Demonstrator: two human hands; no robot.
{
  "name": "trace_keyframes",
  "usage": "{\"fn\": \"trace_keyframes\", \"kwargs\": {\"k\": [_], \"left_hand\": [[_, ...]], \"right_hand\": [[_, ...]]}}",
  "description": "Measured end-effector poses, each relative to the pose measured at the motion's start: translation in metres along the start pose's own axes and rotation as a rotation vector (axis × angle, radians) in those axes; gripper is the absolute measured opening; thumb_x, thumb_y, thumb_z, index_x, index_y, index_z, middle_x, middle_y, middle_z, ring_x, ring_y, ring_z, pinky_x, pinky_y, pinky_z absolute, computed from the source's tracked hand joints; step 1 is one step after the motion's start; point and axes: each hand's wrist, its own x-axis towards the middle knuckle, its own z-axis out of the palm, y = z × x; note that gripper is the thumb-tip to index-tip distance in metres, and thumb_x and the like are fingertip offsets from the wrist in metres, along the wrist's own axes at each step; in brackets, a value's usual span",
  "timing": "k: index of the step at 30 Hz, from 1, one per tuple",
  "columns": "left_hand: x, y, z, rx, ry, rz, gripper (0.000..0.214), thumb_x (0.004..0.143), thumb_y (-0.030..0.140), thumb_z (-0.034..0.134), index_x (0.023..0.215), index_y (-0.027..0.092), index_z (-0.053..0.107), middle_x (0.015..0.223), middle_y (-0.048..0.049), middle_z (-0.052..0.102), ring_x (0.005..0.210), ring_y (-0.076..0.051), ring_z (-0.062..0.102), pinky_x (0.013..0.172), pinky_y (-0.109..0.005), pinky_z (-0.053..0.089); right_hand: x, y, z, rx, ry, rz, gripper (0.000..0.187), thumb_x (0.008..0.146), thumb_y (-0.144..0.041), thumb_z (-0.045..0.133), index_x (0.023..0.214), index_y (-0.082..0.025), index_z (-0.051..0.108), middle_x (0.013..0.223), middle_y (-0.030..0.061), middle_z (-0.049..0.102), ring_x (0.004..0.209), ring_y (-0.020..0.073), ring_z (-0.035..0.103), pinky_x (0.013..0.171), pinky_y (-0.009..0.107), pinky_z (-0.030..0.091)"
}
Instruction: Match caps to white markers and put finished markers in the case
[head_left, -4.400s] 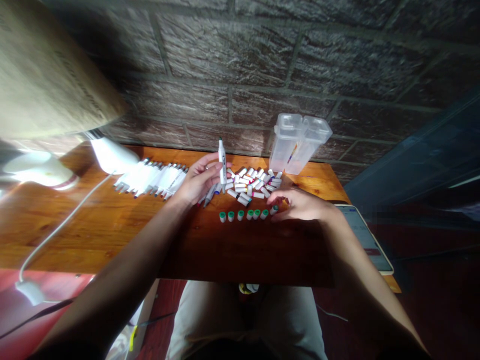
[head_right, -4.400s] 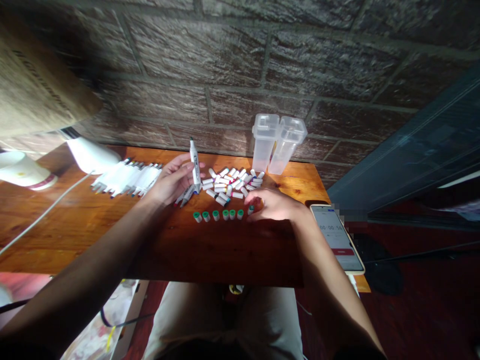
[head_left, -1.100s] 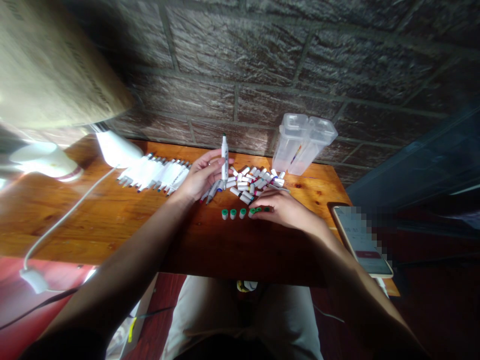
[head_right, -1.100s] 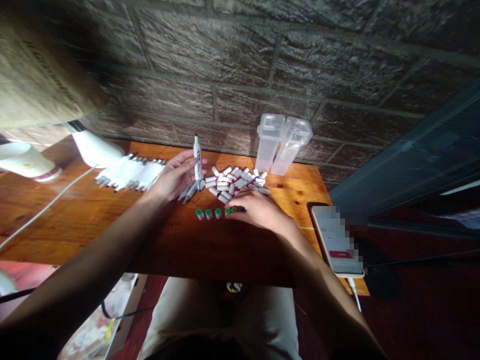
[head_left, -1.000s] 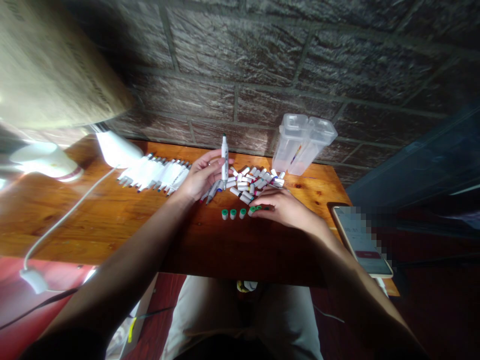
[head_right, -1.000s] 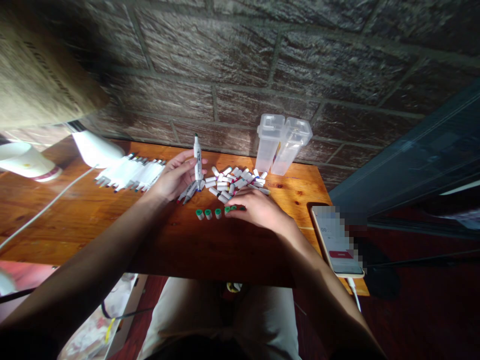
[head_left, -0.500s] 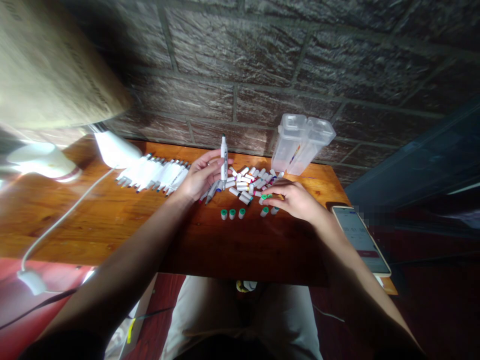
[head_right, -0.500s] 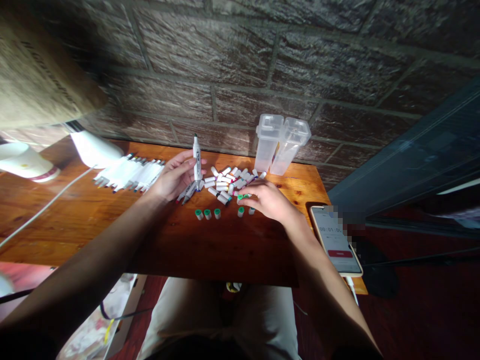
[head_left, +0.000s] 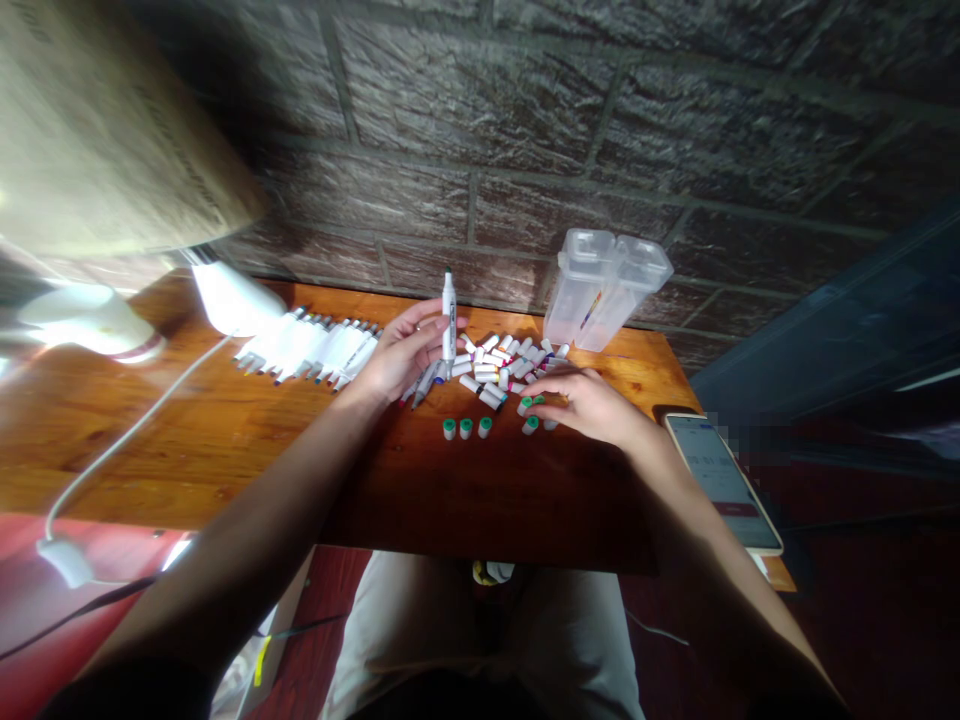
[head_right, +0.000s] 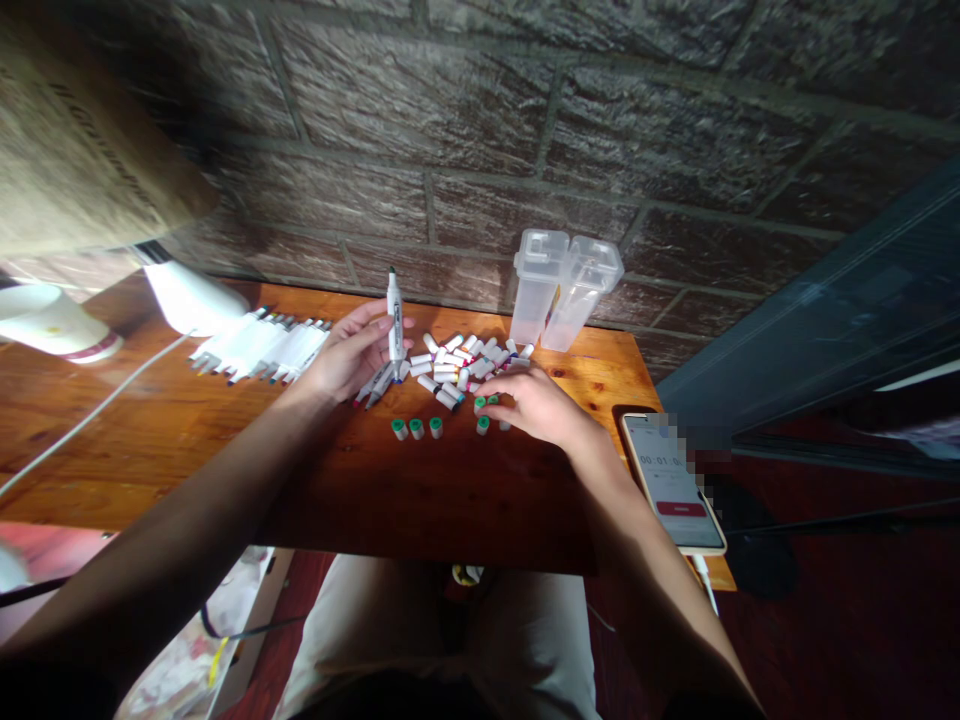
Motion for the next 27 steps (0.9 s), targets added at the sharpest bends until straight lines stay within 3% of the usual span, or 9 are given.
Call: {"fn": "trace_keyframes", "kwargs": {"k": [6,13,18,27], "left_hand": [[0.0,0.0,0.001,0.008,0.009,-0.006,0.041,0.073,0.028,0.084,0.11,0.02,0.069,0.099,-0.0052,0.078,0.075,-0.016,0.076,0.077,-0.029,0.062],[0.0,0.001,0.001,0.008,0.008,-0.003,0.043,0.072,0.029,0.085,0.11,0.02,0.068,0.098,-0.0052,0.079,0.076,-0.017,0.076,0.077,-0.029,0.063],[0.0,0.001,0.001,0.007,0.011,-0.011,0.043,0.07,0.029,0.086,0.109,0.02,0.068,0.098,-0.0048,0.079,0.076,-0.017,0.076,0.077,-0.029,0.063],[-0.001,0.002,0.002,-0.01,-0.002,-0.005,0.043,0.071,0.028,0.086,0.109,0.02,0.069,0.097,-0.0043,0.079,0.075,-0.016,0.076,0.074,-0.028,0.063]], "right_hand": [[-0.001,-0.004,-0.004,0.011,-0.012,0.013,0.023,0.088,-0.029,0.072,0.11,-0.022,0.077,0.108,0.0077,0.079,0.095,0.0234,0.074,0.088,0.034,0.054],[-0.007,-0.007,-0.014,0.072,0.084,0.087,0.022,0.091,-0.035,0.067,0.102,-0.02,0.078,0.098,0.0057,0.08,0.082,0.0201,0.073,0.075,0.029,0.053],[-0.008,-0.01,-0.016,0.106,-0.014,0.023,0.021,0.083,-0.038,0.077,0.091,-0.019,0.079,0.088,0.005,0.079,0.076,0.0182,0.071,0.074,0.029,0.051],[-0.005,-0.014,-0.012,0.04,-0.122,0.021,0.017,0.08,-0.028,0.08,0.095,-0.021,0.08,0.093,0.0045,0.08,0.083,0.0201,0.072,0.077,0.03,0.05]]}}
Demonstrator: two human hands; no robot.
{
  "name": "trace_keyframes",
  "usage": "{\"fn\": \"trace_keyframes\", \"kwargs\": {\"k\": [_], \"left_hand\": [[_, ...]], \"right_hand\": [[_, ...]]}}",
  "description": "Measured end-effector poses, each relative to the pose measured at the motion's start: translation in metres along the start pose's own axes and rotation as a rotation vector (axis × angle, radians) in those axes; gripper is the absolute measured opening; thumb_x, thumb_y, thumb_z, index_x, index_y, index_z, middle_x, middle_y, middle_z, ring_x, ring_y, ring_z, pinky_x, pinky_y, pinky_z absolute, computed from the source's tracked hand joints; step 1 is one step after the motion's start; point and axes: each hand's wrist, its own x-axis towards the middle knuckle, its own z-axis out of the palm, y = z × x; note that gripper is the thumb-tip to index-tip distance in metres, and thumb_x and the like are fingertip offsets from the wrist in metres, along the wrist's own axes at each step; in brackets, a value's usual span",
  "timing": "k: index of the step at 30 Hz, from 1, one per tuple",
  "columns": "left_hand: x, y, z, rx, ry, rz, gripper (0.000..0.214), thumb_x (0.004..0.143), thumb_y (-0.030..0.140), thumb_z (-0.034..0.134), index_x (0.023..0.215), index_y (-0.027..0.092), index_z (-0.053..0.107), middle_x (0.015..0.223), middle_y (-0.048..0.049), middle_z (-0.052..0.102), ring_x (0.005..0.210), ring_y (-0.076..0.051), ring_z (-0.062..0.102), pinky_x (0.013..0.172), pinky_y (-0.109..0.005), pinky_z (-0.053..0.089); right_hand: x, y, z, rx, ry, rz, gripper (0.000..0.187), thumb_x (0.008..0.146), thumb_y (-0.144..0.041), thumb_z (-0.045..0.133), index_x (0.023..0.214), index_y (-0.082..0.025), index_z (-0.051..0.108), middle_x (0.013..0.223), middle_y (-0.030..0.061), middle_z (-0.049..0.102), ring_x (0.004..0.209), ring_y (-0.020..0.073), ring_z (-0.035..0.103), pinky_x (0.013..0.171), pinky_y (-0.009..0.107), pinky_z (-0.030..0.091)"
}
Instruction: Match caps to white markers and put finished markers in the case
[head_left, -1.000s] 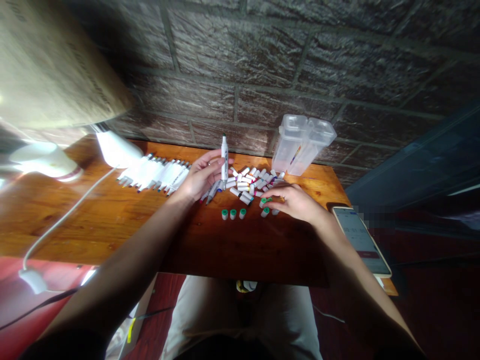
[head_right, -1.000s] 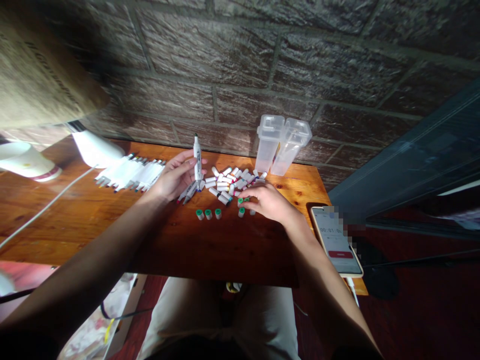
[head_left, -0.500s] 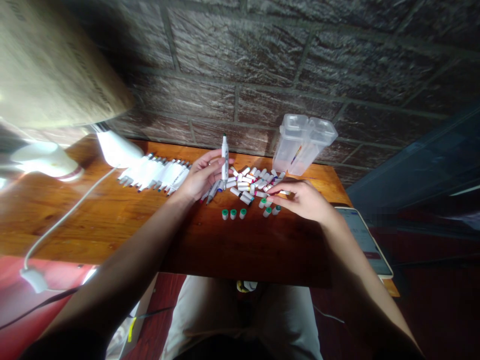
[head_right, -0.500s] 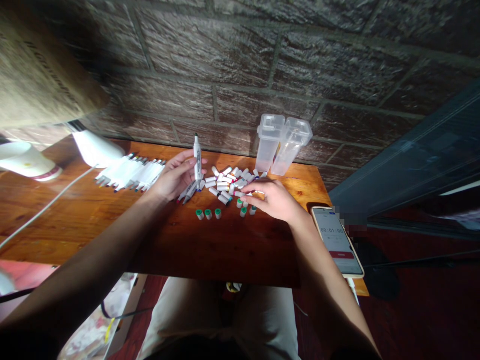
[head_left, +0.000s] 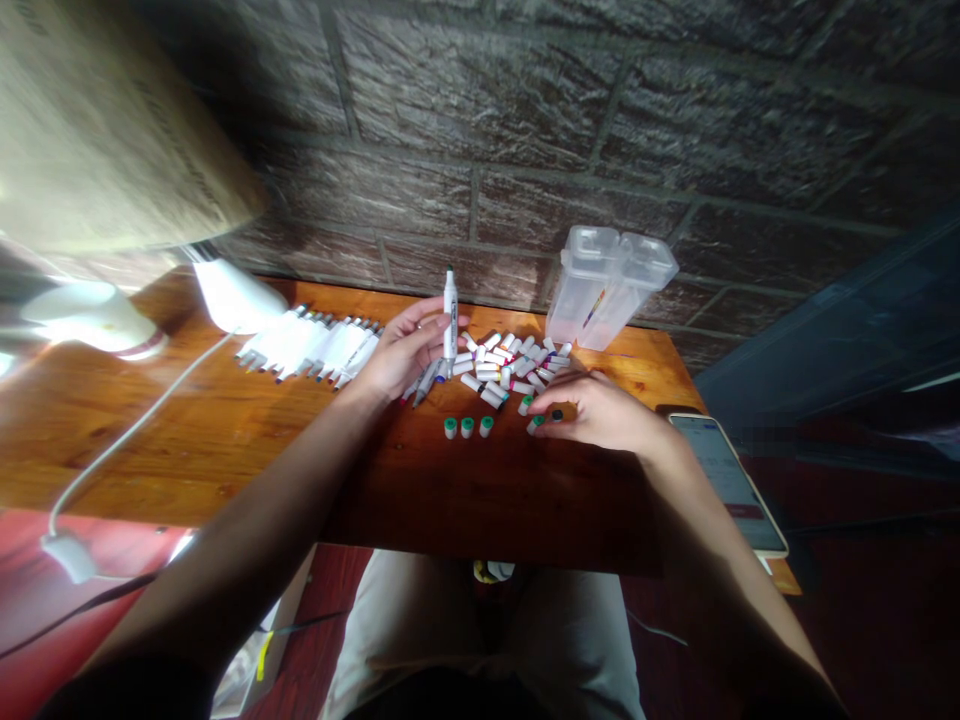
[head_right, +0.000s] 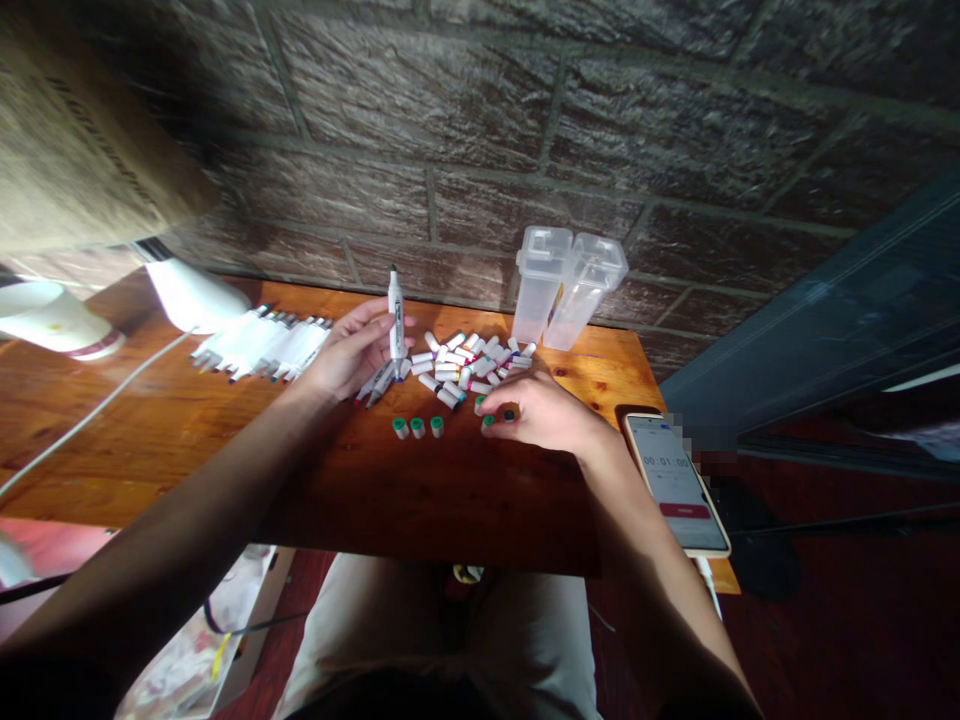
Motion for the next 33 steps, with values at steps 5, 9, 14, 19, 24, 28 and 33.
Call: {"fn": "trace_keyframes", "kwargs": {"k": [5,9,14,19,24,28,33], "left_hand": [[0.001,-0.002,-0.002,0.009,-0.002,0.005,0.042,0.072,0.028,0.085,0.11,0.02,0.069,0.099,-0.0046,0.079,0.076,-0.016,0.076,0.076,-0.028,0.062],[0.0,-0.002,-0.002,0.005,0.001,0.005,0.041,0.072,0.027,0.085,0.109,0.019,0.069,0.098,-0.0048,0.079,0.075,-0.016,0.076,0.075,-0.027,0.062],[0.0,-0.001,-0.001,0.001,-0.003,0.007,0.041,0.072,0.027,0.085,0.109,0.019,0.069,0.098,-0.005,0.079,0.075,-0.016,0.076,0.075,-0.026,0.062],[0.0,-0.001,-0.001,0.018,0.009,0.001,0.041,0.072,0.028,0.084,0.11,0.02,0.069,0.098,-0.0049,0.079,0.075,-0.016,0.076,0.077,-0.028,0.062],[0.001,-0.002,-0.001,0.013,0.001,0.001,0.042,0.071,0.028,0.085,0.109,0.02,0.069,0.098,-0.0044,0.079,0.075,-0.016,0.076,0.077,-0.028,0.062],[0.001,-0.002,-0.002,0.01,-0.012,0.005,0.041,0.072,0.028,0.085,0.109,0.02,0.069,0.098,-0.0046,0.079,0.075,-0.016,0.075,0.077,-0.028,0.062],[0.0,-0.001,-0.001,0.023,0.005,-0.001,0.042,0.073,0.028,0.084,0.11,0.02,0.068,0.098,-0.0047,0.079,0.075,-0.015,0.075,0.078,-0.029,0.062]], "right_hand": [[0.002,-0.002,0.006,0.023,0.048,-0.053,0.012,0.082,-0.027,0.078,0.093,-0.02,0.079,0.089,0.0047,0.079,0.081,0.0187,0.072,0.08,0.029,0.05],[0.009,-0.008,0.019,0.007,0.103,-0.132,0.012,0.085,-0.027,0.076,0.094,-0.02,0.078,0.088,0.0053,0.078,0.081,0.0186,0.07,0.08,0.03,0.05],[0.015,-0.009,0.029,-0.027,0.086,-0.22,0.013,0.087,-0.022,0.074,0.098,-0.019,0.078,0.092,0.0071,0.077,0.088,0.0205,0.07,0.085,0.033,0.051],[0.015,-0.008,0.031,-0.036,0.077,-0.229,0.015,0.088,-0.02,0.072,0.102,-0.019,0.077,0.096,0.0086,0.078,0.091,0.0214,0.071,0.088,0.035,0.052],[0.015,-0.01,0.031,-0.046,0.083,-0.223,0.016,0.088,-0.018,0.071,0.103,-0.019,0.076,0.097,0.0079,0.078,0.091,0.0212,0.07,0.087,0.034,0.052],[0.016,-0.01,0.033,-0.058,0.086,-0.228,0.015,0.087,-0.019,0.072,0.101,-0.019,0.076,0.097,0.0076,0.077,0.09,0.021,0.07,0.087,0.034,0.051],[0.016,-0.009,0.034,-0.047,0.091,-0.253,0.017,0.087,-0.015,0.07,0.103,-0.019,0.075,0.097,0.007,0.077,0.091,0.0207,0.069,0.089,0.034,0.051]]}}
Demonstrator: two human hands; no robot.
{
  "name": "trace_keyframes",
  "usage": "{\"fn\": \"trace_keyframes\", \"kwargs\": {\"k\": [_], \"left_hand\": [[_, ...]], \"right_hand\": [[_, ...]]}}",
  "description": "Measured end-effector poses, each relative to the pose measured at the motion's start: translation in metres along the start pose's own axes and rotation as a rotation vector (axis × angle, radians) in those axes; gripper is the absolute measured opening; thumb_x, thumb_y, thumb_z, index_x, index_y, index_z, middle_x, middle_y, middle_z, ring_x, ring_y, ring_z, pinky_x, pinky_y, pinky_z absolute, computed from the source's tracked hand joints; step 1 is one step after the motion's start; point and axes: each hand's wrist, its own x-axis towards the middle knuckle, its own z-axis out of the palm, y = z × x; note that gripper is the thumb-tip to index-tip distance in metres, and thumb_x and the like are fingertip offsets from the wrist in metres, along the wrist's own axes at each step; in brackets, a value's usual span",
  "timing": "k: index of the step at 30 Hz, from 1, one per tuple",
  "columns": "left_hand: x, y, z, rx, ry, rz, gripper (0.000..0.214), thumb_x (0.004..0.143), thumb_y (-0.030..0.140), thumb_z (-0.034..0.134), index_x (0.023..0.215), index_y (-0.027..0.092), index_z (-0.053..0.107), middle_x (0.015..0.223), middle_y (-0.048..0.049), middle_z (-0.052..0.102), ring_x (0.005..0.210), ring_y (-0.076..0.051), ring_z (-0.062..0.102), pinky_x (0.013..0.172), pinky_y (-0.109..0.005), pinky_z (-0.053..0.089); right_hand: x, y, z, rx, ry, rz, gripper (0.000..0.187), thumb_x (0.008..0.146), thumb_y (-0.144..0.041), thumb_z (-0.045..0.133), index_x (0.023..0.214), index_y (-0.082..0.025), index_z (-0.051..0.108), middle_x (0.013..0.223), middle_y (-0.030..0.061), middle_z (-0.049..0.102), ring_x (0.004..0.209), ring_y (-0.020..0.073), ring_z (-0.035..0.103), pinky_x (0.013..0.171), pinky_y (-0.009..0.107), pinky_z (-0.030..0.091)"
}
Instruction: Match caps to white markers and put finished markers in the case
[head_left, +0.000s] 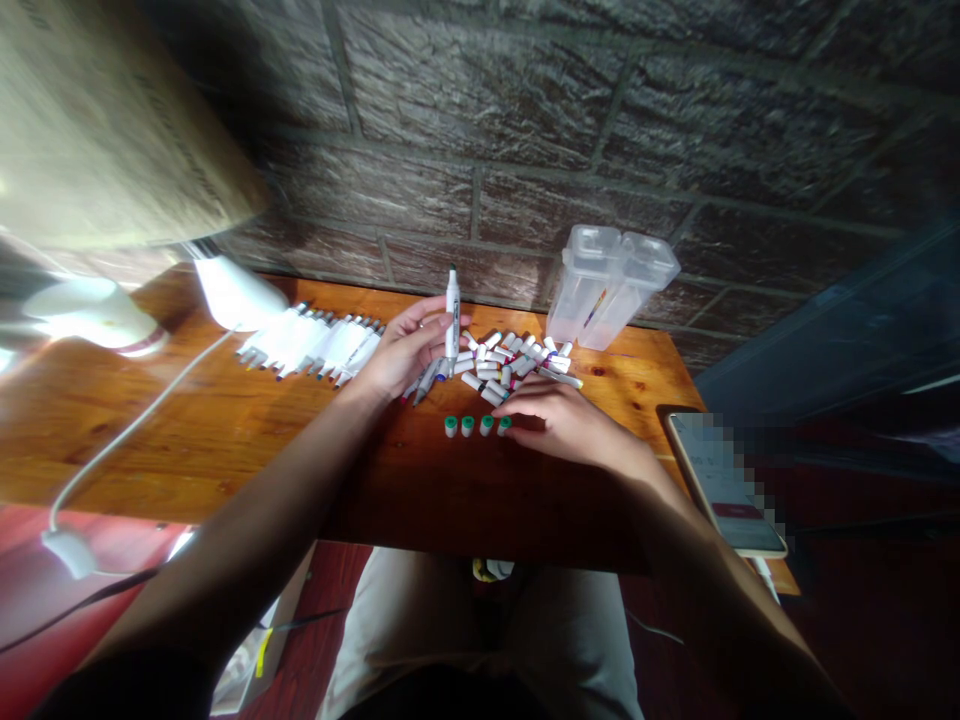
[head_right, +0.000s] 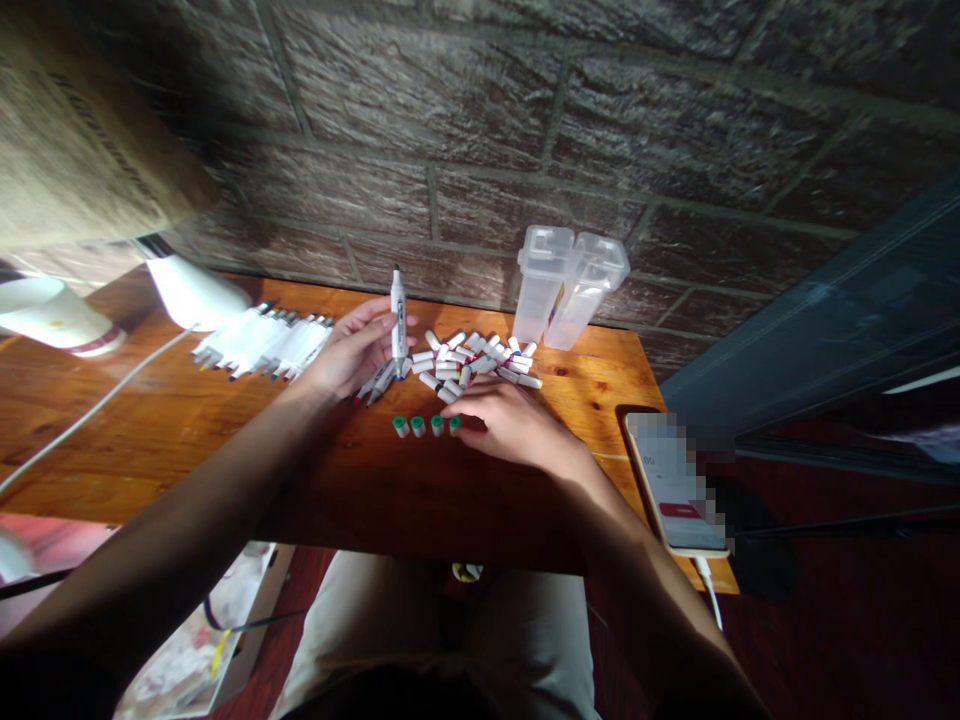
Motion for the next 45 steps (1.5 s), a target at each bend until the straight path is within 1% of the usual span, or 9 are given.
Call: {"fn": "trace_keyframes", "kwargs": {"k": [7,15,21,28,31,34,37,39,45], "left_hand": [[0.0,0.0,0.001,-0.01,0.001,-0.005,0.041,0.072,0.028,0.085,0.109,0.019,0.068,0.098,-0.0052,0.079,0.074,-0.016,0.075,0.077,-0.029,0.062],[-0.001,0.0,0.002,-0.004,0.017,-0.014,0.042,0.071,0.028,0.085,0.109,0.019,0.068,0.097,-0.0052,0.079,0.073,-0.016,0.075,0.077,-0.03,0.063],[-0.001,0.001,0.003,-0.012,0.009,-0.012,0.042,0.072,0.027,0.085,0.109,0.019,0.068,0.097,-0.0052,0.079,0.073,-0.016,0.075,0.076,-0.029,0.063],[0.0,0.0,0.001,-0.01,-0.003,-0.009,0.041,0.072,0.027,0.085,0.109,0.019,0.069,0.096,-0.0049,0.079,0.074,-0.016,0.075,0.077,-0.028,0.063],[0.0,0.0,0.0,-0.008,-0.002,-0.007,0.041,0.072,0.027,0.085,0.109,0.019,0.069,0.096,-0.005,0.079,0.074,-0.015,0.075,0.077,-0.028,0.063],[0.0,0.0,0.001,-0.005,0.01,-0.008,0.041,0.072,0.027,0.085,0.109,0.019,0.068,0.097,-0.0051,0.079,0.073,-0.015,0.075,0.077,-0.028,0.063],[0.001,0.0,0.001,-0.01,0.012,-0.006,0.041,0.072,0.027,0.085,0.109,0.019,0.068,0.097,-0.0051,0.078,0.074,-0.016,0.075,0.076,-0.029,0.063],[0.001,0.0,0.001,-0.014,0.007,-0.006,0.041,0.072,0.027,0.085,0.109,0.019,0.068,0.097,-0.0052,0.079,0.074,-0.016,0.075,0.076,-0.029,0.063],[0.0,0.0,0.001,-0.013,-0.005,-0.008,0.041,0.073,0.027,0.084,0.11,0.02,0.068,0.098,-0.0051,0.079,0.075,-0.016,0.075,0.077,-0.029,0.063]], "right_hand": [[0.0,-0.003,-0.002,-0.027,-0.008,0.04,0.016,0.089,-0.027,0.071,0.103,-0.019,0.075,0.096,0.0078,0.075,0.09,0.0215,0.067,0.085,0.033,0.05],[-0.001,-0.002,-0.002,-0.018,-0.005,0.056,0.015,0.091,-0.021,0.067,0.104,-0.02,0.075,0.098,0.0079,0.075,0.091,0.0207,0.068,0.084,0.032,0.05],[-0.001,-0.001,0.0,-0.03,0.01,0.045,0.018,0.092,-0.021,0.067,0.107,-0.02,0.075,0.098,0.0075,0.075,0.09,0.0205,0.068,0.086,0.032,0.049],[-0.002,-0.001,-0.001,-0.022,0.003,0.077,0.019,0.091,-0.022,0.068,0.108,-0.021,0.075,0.103,0.0081,0.075,0.093,0.021,0.068,0.087,0.033,0.051],[-0.003,-0.002,-0.004,-0.012,0.001,0.087,0.022,0.088,-0.022,0.071,0.11,-0.021,0.075,0.104,0.0083,0.076,0.096,0.0222,0.069,0.089,0.035,0.052],[-0.005,-0.001,-0.013,0.01,0.038,0.108,0.028,0.083,-0.026,0.077,0.111,-0.022,0.075,0.106,0.0078,0.077,0.099,0.024,0.07,0.092,0.037,0.052],[-0.011,0.003,-0.025,0.014,0.099,0.175,0.032,0.081,-0.029,0.079,0.112,-0.023,0.075,0.108,0.0074,0.077,0.098,0.0245,0.071,0.092,0.038,0.053],[-0.014,0.007,-0.03,0.006,0.107,0.214,0.031,0.082,-0.029,0.079,0.111,-0.022,0.076,0.108,0.007,0.078,0.096,0.0241,0.072,0.091,0.037,0.054],[-0.013,0.014,-0.025,-0.022,0.041,0.23,0.027,0.086,-0.024,0.074,0.113,-0.022,0.076,0.11,0.0087,0.078,0.099,0.0251,0.073,0.093,0.039,0.054]]}}
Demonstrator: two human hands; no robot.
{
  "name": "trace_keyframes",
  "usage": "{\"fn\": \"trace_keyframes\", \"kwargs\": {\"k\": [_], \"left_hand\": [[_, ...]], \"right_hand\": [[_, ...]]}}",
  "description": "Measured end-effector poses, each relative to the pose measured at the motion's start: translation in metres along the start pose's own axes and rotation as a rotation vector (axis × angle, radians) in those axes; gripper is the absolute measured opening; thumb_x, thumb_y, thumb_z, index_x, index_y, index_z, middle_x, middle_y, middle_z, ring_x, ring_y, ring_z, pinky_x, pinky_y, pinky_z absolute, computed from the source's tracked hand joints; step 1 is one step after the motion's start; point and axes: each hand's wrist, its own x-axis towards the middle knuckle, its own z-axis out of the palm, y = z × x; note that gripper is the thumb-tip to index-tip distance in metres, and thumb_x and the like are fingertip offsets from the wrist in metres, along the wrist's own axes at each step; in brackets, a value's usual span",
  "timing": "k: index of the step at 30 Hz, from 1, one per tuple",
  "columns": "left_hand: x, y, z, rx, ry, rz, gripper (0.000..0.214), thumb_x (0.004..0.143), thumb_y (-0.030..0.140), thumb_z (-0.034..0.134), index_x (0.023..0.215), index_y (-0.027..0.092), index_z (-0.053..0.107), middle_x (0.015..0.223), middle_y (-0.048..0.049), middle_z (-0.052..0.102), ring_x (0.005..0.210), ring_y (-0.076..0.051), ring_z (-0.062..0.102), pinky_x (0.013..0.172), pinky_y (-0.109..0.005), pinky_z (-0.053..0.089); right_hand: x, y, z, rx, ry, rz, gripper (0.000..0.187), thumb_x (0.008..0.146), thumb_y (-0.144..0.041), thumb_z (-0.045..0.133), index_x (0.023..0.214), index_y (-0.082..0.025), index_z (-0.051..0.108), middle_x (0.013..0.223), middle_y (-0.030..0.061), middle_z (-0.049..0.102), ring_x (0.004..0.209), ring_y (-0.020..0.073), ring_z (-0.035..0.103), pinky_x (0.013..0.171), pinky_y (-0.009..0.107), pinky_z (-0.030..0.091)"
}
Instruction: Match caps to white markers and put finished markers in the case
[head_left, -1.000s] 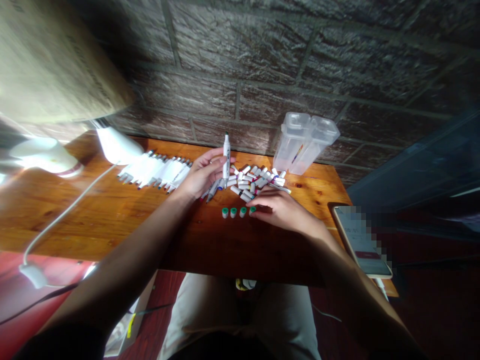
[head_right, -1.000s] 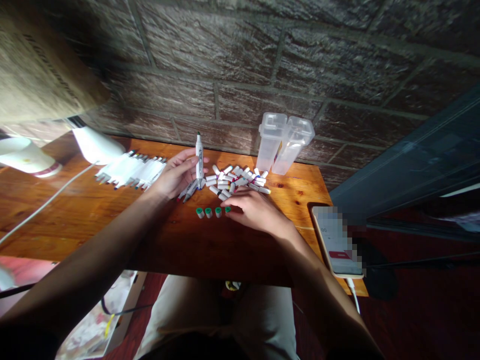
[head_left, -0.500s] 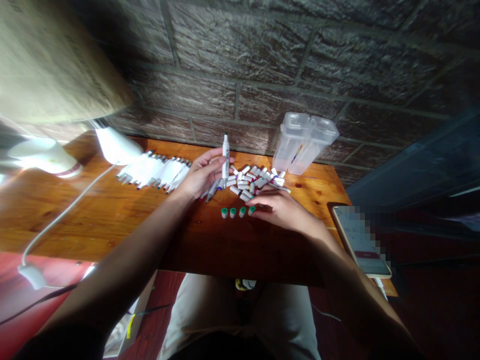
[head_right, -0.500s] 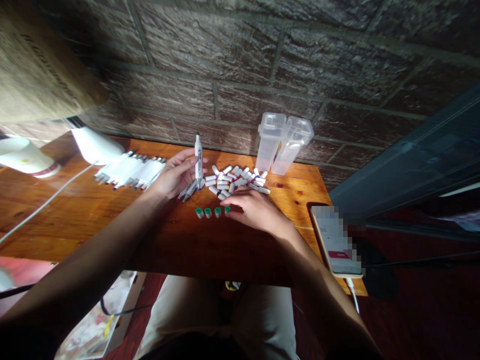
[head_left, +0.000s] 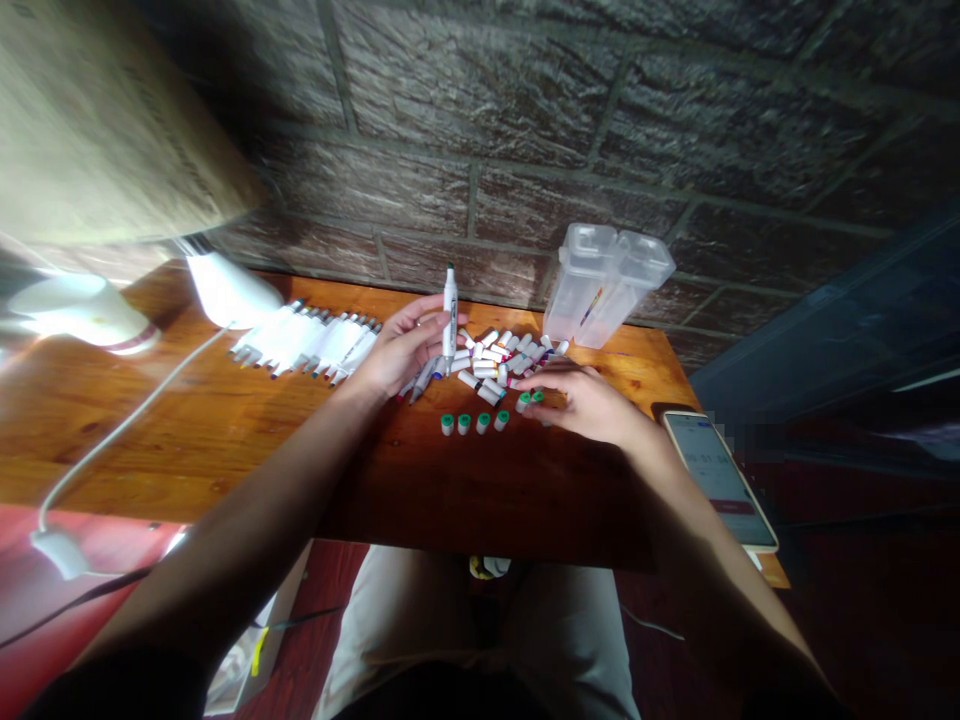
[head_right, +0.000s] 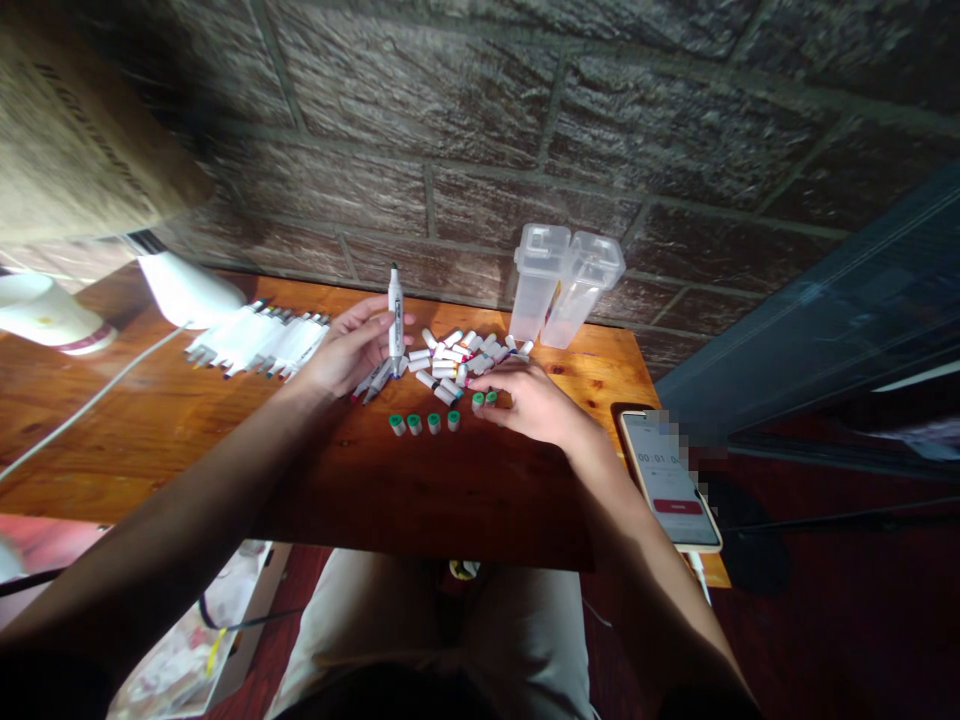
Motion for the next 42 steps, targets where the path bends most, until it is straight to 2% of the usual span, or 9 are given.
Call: {"fn": "trace_keyframes", "kwargs": {"k": [9,14,28,35,42], "left_hand": [[0.0,0.0,0.0,-0.012,0.015,0.001,0.04,0.072,0.027,0.085,0.108,0.019,0.069,0.097,-0.005,0.079,0.074,-0.016,0.075,0.077,-0.029,0.063],[0.001,-0.001,-0.001,-0.015,0.001,0.008,0.04,0.072,0.027,0.085,0.107,0.019,0.07,0.097,-0.005,0.079,0.073,-0.016,0.075,0.077,-0.029,0.063],[0.0,0.001,0.002,-0.022,-0.002,0.002,0.041,0.071,0.026,0.086,0.108,0.018,0.068,0.098,-0.0057,0.079,0.074,-0.016,0.075,0.077,-0.029,0.063],[0.001,-0.001,0.0,-0.032,-0.014,0.006,0.042,0.072,0.026,0.086,0.108,0.018,0.068,0.097,-0.0056,0.079,0.073,-0.016,0.076,0.075,-0.028,0.063],[0.001,-0.001,0.0,-0.021,-0.01,0.003,0.041,0.073,0.027,0.085,0.109,0.018,0.068,0.098,-0.0057,0.079,0.073,-0.016,0.076,0.074,-0.027,0.063]], "right_hand": [[0.001,-0.002,0.003,0.073,-0.043,-0.024,0.014,0.086,-0.023,0.073,0.099,-0.022,0.078,0.097,0.0063,0.079,0.088,0.0209,0.073,0.083,0.033,0.054],[0.002,-0.005,0.003,0.125,-0.106,-0.082,0.015,0.084,-0.024,0.075,0.099,-0.02,0.077,0.096,0.0058,0.078,0.09,0.0204,0.072,0.085,0.033,0.053],[0.001,0.002,0.006,0.105,-0.097,-0.085,0.018,0.085,-0.027,0.075,0.102,-0.022,0.078,0.1,0.0065,0.078,0.097,0.022,0.071,0.092,0.036,0.052],[-0.004,0.002,-0.006,0.104,-0.102,0.076,0.035,0.081,-0.028,0.077,0.115,-0.021,0.074,0.117,0.0088,0.075,0.103,0.0257,0.071,0.092,0.037,0.054],[-0.003,0.003,-0.003,0.023,-0.14,0.127,0.021,0.087,-0.019,0.069,0.106,-0.019,0.076,0.111,0.0064,0.078,0.099,0.024,0.073,0.091,0.036,0.054]]}}
